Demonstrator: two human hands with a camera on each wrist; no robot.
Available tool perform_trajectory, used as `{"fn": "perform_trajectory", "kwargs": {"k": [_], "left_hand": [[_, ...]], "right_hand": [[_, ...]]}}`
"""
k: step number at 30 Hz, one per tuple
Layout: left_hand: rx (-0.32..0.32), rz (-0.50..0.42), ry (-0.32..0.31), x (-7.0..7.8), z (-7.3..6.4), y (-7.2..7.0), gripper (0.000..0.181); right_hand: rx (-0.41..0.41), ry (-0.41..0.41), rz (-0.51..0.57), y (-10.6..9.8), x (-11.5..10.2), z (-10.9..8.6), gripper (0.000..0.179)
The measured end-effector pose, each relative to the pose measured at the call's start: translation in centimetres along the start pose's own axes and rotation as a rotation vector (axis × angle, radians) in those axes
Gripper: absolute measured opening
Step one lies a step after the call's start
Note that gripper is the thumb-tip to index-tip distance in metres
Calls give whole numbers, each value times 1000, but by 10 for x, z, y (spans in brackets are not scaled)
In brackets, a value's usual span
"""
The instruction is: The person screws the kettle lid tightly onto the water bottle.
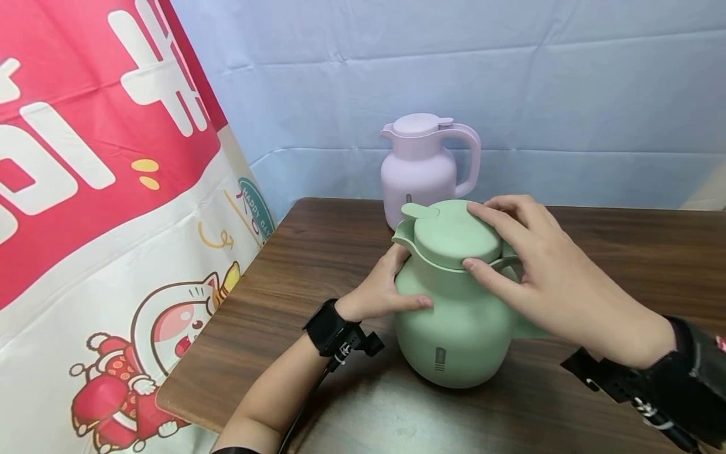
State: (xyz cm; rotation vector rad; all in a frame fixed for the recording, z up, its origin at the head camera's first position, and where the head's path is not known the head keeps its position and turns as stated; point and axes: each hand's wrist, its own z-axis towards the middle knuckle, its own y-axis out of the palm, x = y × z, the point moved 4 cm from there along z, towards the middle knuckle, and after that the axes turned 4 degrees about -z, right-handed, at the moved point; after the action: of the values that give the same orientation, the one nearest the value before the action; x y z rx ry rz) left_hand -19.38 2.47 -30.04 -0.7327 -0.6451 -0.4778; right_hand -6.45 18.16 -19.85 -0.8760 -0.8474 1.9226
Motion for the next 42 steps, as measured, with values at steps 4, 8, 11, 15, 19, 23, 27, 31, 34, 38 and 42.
{"fn": "perform_trajectory", "kwargs": {"k": [4, 8, 11, 15, 19, 23, 27, 31, 34, 38, 42], "left_hand": [[3, -20, 21, 1, 0, 0, 88], [5, -37, 29, 1, 1, 0, 86], [0, -33, 23, 1, 1, 0, 86], [-10, -11, 3, 0, 1, 1, 85], [-11, 4, -7, 0, 1, 1, 85], [-4, -1, 6, -1, 1, 1, 86], [3, -18, 17, -1, 0, 1, 86], [5, -16, 14, -1, 0, 1, 86], [6, -18, 12, -1, 0, 1, 86], [3, -34, 10, -1, -1, 1, 85], [1, -31, 5, 0, -1, 1, 84]], "right_hand": [[40, -3, 8, -2, -1, -2, 65], [72, -11, 20, -2, -3, -3, 61], [79, -28, 30, -2, -3, -3, 56], [51, -14, 62, 1, -2, -4, 48], [37, 16, 73, 2, -2, -7, 45], [59, -5, 46, 1, -4, -8, 51], [89, -33, 18, -1, -7, -9, 66], [126, -59, -8, -2, -7, -11, 70], [144, -75, -7, -3, -7, -12, 62], [132, -83, 20, -2, -8, -13, 58], [113, -79, 32, 0, -8, -16, 61]]}}
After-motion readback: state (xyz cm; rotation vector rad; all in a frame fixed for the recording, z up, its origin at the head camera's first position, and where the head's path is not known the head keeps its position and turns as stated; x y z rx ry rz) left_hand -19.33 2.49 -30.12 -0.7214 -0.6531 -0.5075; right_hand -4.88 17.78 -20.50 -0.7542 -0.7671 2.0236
